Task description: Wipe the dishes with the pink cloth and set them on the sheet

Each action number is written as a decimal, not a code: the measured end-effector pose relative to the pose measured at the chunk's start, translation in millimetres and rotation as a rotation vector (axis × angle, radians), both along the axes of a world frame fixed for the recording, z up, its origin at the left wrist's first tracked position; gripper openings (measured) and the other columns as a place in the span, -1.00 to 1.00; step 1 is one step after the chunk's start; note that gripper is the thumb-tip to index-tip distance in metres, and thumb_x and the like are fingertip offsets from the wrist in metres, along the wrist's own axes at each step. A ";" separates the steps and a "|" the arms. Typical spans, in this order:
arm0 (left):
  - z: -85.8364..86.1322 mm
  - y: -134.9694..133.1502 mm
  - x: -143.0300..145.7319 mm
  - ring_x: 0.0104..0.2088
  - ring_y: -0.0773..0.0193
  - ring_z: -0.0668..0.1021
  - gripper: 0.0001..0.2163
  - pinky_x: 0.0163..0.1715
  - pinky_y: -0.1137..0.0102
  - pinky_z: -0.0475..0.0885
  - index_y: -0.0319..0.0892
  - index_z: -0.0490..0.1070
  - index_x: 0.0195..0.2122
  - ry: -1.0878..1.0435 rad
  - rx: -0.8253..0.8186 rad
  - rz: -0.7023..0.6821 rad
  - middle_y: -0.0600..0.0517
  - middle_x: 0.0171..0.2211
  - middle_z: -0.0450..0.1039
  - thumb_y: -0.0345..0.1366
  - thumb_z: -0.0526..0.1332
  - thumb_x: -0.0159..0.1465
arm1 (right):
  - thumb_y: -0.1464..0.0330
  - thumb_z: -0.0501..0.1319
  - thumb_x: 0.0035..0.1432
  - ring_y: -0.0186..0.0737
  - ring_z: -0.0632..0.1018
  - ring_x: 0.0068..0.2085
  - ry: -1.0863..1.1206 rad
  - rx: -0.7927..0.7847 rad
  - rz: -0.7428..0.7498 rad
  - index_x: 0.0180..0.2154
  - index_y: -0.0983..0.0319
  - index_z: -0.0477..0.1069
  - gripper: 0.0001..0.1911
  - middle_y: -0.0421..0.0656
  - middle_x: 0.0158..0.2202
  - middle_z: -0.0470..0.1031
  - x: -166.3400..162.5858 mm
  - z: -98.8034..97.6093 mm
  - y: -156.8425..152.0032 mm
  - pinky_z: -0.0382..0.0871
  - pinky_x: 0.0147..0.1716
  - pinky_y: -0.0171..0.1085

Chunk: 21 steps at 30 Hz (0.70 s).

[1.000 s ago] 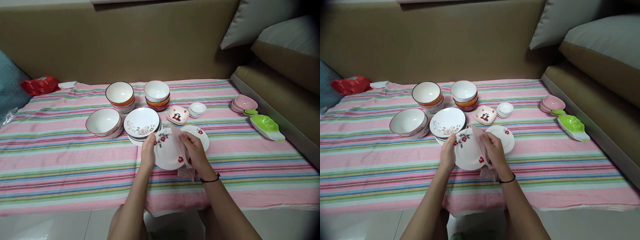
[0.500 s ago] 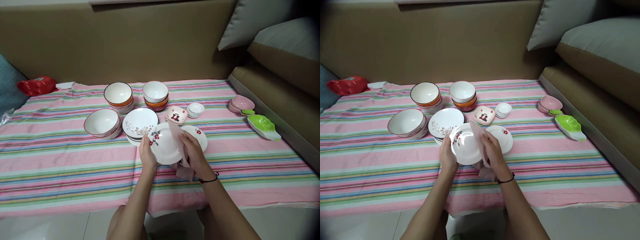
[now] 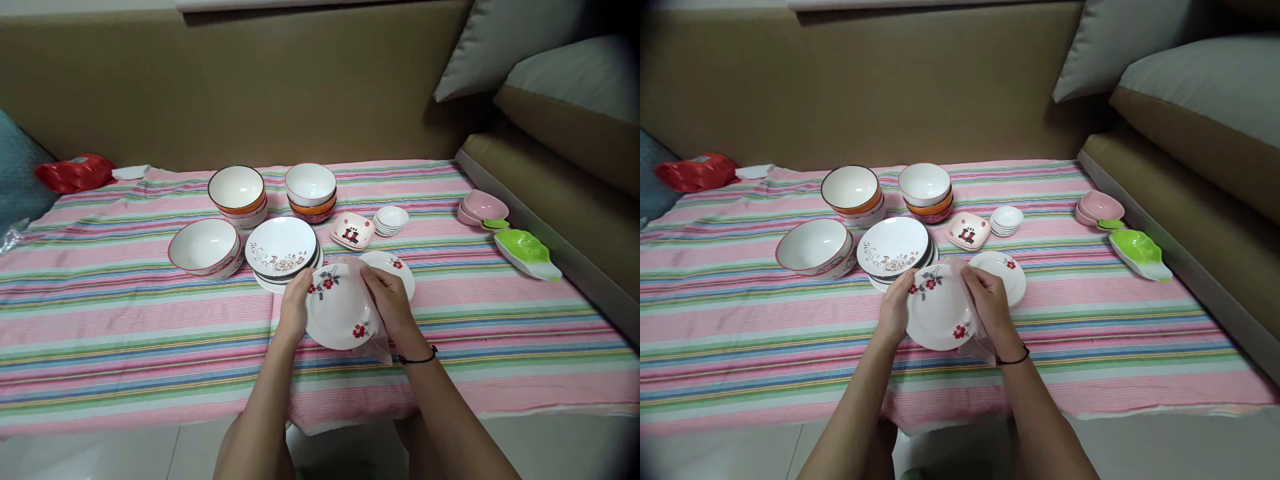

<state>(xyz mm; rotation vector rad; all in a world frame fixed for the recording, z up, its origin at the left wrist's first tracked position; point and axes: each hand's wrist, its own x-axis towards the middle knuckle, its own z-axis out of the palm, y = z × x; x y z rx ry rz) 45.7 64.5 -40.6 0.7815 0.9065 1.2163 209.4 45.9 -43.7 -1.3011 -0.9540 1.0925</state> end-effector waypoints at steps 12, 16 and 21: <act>-14.9 3.2 15.5 0.08 0.12 0.45 -0.75 0.08 0.29 0.32 -0.12 0.51 -0.10 -0.266 0.013 0.444 -0.02 0.00 0.49 -0.17 0.23 0.24 | 0.14 0.18 0.18 -0.27 0.36 -0.30 0.081 0.088 0.125 -0.24 0.20 0.45 -0.73 -0.22 -0.34 0.41 -5.1 1.6 1.4 0.24 -0.29 -0.33; -10.0 -2.8 14.6 0.12 0.11 0.42 -0.74 0.12 0.27 0.29 -0.09 0.49 -0.06 -0.264 0.069 0.381 -0.01 0.05 0.47 -0.19 0.23 0.25 | 0.13 0.20 0.16 -0.36 0.19 -0.46 -0.031 0.112 0.075 -0.46 0.22 0.32 -0.69 -0.30 -0.53 0.18 -5.3 0.4 -0.2 0.08 -0.48 -0.36; -3.7 -26.8 4.2 0.11 0.05 0.42 -0.66 0.10 0.23 0.29 -0.09 0.46 0.02 -0.064 0.190 0.224 -0.03 0.02 0.48 -0.10 0.19 0.26 | 0.11 0.23 0.11 -0.38 0.19 -0.48 -0.026 0.143 -0.104 -0.55 0.24 0.27 -0.62 -0.31 -0.57 0.16 -9.4 3.7 -9.9 0.09 -0.49 -0.36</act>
